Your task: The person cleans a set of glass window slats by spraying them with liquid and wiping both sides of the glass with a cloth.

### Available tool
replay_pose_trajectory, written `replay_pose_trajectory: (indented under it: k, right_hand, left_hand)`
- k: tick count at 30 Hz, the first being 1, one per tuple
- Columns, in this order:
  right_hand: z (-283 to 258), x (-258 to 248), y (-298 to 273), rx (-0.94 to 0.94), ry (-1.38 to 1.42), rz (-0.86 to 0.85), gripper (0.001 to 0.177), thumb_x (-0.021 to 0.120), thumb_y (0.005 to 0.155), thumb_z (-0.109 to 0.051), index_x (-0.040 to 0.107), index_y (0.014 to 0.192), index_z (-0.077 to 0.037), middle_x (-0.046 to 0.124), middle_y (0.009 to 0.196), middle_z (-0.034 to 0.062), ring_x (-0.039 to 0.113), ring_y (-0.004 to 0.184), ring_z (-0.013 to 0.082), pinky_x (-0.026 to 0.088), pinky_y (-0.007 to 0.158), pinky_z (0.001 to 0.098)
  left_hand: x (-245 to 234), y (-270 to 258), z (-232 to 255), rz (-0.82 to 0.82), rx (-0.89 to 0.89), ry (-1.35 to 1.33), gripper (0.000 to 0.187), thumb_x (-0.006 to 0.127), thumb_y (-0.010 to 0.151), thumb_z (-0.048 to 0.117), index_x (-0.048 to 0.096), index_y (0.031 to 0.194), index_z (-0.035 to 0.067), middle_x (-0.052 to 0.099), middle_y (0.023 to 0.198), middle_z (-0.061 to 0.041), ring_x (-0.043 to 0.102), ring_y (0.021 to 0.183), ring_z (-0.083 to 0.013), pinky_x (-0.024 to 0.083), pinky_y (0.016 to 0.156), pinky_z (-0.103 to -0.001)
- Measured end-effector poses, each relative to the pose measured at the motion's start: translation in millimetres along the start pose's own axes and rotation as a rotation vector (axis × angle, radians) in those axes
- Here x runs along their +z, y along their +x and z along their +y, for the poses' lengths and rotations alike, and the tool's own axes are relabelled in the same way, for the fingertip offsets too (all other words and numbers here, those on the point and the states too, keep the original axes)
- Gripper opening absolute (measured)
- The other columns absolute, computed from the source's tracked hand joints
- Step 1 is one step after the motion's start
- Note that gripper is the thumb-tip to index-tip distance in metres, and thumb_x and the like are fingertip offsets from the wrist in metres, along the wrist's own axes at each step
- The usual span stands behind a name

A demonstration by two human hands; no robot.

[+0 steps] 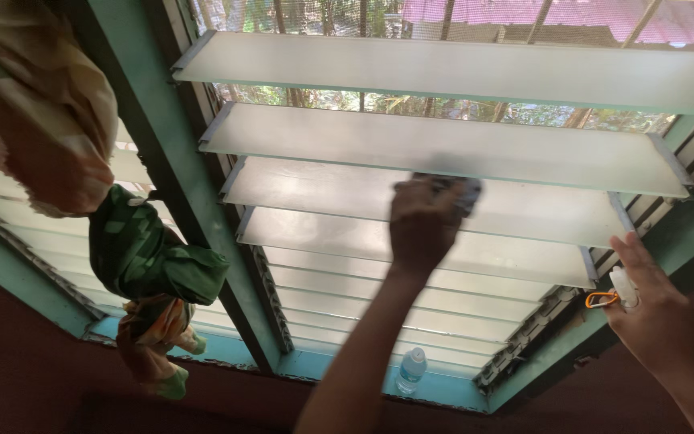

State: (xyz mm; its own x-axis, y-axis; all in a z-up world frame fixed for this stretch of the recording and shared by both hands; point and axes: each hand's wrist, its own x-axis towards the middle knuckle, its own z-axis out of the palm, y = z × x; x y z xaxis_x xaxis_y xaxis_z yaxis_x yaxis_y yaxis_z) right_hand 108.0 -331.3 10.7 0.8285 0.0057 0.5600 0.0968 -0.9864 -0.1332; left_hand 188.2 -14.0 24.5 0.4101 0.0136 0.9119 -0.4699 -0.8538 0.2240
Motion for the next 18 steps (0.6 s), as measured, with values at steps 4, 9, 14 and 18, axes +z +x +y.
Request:
replay_pose_trajectory:
  k: [4,9,14,18]
  right_hand:
    - [-3.0,1.2,-2.8,0.048,-0.022,-0.017,0.091,0.076,0.077,-0.015,0.044,0.162,-0.028,0.046,0.171,-0.0006,0.069,0.120,0.0271,0.062,0.088,0.0405]
    - [-3.2,1.6,-3.0,-0.064,0.070,0.083,0.090,0.076,0.075,-0.011,0.046,0.158,-0.022,0.047,0.167,0.0064,0.065,0.125,0.0305,0.061,0.088,0.0423]
    - [-10.5,-1.8,-1.8,-0.053,0.032,0.066,0.091,0.077,0.073,-0.009,0.046,0.159,-0.017,0.046,0.166,0.0111,0.065,0.123,0.0320,0.061,0.087,0.0416]
    - [-16.0,-2.6,-4.2,-0.077,0.077,0.099,0.091,0.079,0.071,-0.011,0.046,0.156,-0.015,0.047,0.165,0.0128,0.066,0.123,0.0328,0.061,0.087,0.0420]
  left_hand:
    - [-60.8,7.9,-103.3,0.059,-0.046,0.225,0.022,0.075,0.094,0.026,0.077,0.114,0.019,0.068,0.100,-0.016,0.064,0.096,-0.0341,0.054,0.086,-0.048]
    - [-145.4,16.2,-184.6,-0.009,-0.216,0.494,0.037,0.084,0.080,0.036,0.079,0.116,0.025,0.070,0.103,-0.015,0.056,0.113,-0.0360,0.053,0.084,-0.050]
    - [-146.8,14.5,-183.6,0.022,-0.269,0.479,0.036,0.082,0.079,0.029,0.080,0.115,0.023,0.071,0.110,-0.010,0.053,0.113,-0.0349,0.050,0.094,-0.050]
    - [-137.6,12.3,-177.3,0.068,-0.286,0.518,0.038,0.082,0.080,0.029,0.079,0.118,0.023,0.069,0.113,-0.013,0.053,0.112,-0.0356,0.050,0.098,-0.050]
